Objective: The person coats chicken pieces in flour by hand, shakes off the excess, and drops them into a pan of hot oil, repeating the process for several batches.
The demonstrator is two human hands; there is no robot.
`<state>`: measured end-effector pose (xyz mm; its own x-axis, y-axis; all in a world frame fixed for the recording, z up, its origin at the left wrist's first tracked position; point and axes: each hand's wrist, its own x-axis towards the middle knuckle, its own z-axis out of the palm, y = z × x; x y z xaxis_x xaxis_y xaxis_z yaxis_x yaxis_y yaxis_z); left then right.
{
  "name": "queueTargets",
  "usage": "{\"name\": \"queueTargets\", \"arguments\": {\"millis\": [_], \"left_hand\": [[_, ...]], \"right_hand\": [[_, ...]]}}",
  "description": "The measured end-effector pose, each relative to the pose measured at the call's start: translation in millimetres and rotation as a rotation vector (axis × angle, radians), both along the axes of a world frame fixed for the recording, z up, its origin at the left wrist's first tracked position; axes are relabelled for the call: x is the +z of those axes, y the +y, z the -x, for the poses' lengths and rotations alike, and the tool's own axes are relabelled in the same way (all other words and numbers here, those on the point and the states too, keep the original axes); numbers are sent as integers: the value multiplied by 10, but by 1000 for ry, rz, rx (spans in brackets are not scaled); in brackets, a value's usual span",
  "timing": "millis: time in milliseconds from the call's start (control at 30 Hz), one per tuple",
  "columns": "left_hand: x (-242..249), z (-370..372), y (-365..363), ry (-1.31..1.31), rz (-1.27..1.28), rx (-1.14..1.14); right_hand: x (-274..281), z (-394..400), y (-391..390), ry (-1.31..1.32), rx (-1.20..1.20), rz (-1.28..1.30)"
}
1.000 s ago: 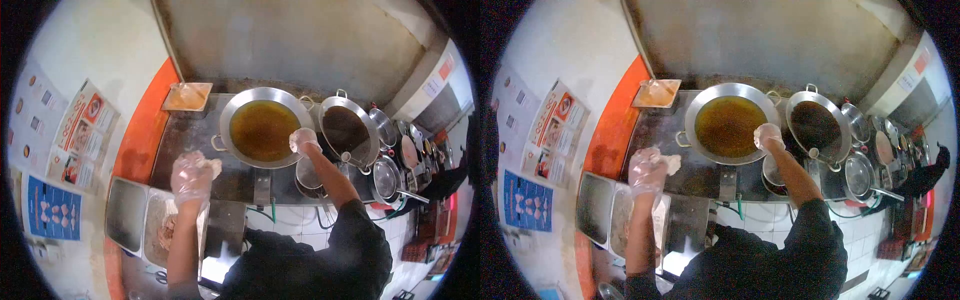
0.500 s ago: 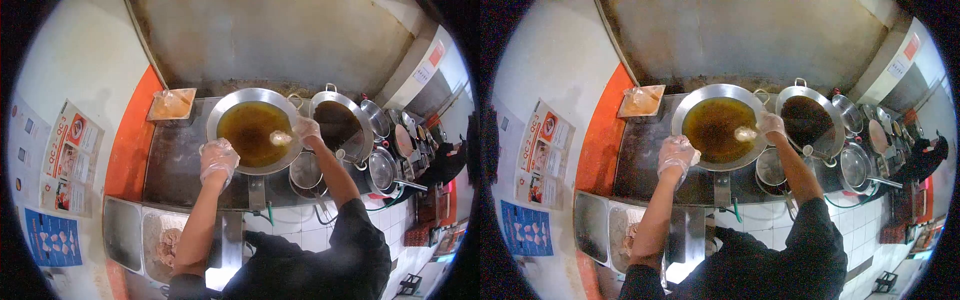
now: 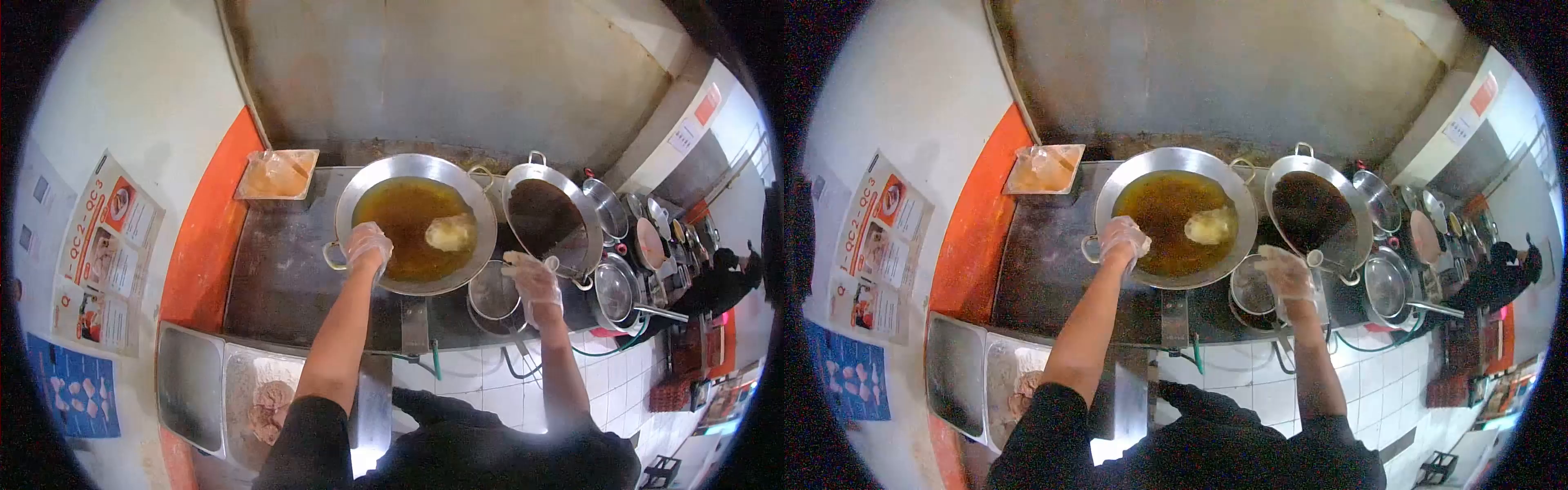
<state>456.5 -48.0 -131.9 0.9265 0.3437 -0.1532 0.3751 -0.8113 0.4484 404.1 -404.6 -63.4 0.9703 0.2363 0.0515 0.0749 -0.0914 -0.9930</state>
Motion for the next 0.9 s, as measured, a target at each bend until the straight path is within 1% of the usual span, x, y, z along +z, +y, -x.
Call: {"name": "queueTargets", "arguments": {"millis": [100,133,167,200,233,267,333,367,400,433,467,500,533,567,600,667,700,733,767,800,867,900], "left_hand": [[-841,-348,204,-155,942,241],[-894,-349,273,-216,809,163],[-933,-344,340,-278,667,97],[-416,3,304,-389,524,36],[1,294,289,-494,373,-21],[160,473,331,-535,501,-2],[338,915,447,-626,750,67],[496,1272,408,-719,792,127],[662,1686,286,-811,818,209],[648,2115,285,-895,768,294],[632,2538,282,-974,712,380],[594,2972,149,-937,496,492],[550,3398,23,-877,289,614],[534,3784,-166,-711,-11,749],[298,4037,-297,-670,-175,907],[-143,4368,-334,-878,85,1332],[-241,4502,-344,-1128,539,1571],[-312,4606,-344,-1095,758,1623],[-380,4709,-343,-1048,973,1676],[-417,4799,-288,-742,901,1577],[-295,4818,-221,-807,1409,1628],[-297,4846,-207,-782,1471,1621]], "right_hand": [[213,346,187,19,2,-62],[169,434,181,116,4,-268],[127,464,211,102,-10,-127],[65,498,273,88,-17,13],[32,529,352,68,-16,151],[32,554,450,8,50,236],[194,696,894,52,170,263],[252,790,1124,84,262,282],[221,908,1310,199,345,124],[235,1095,1500,399,462,-360],[138,1191,1711,420,588,-298],[63,1309,1873,436,701,-236],[88,1429,2110,537,842,-241],[128,1562,2314,633,969,-244],[25,1673,2515,606,1071,-181],[-471,1903,2957,253,1202,-8],[-755,2027,3175,92,1220,84],[-835,2118,3406,83,1266,215],[-1036,2203,3608,3,1300,372],[-1240,2276,3776,-87,1350,557],[-1603,2487,3963,-203,1467,818],[-1754,2659,3981,-231,1526,895]]}}
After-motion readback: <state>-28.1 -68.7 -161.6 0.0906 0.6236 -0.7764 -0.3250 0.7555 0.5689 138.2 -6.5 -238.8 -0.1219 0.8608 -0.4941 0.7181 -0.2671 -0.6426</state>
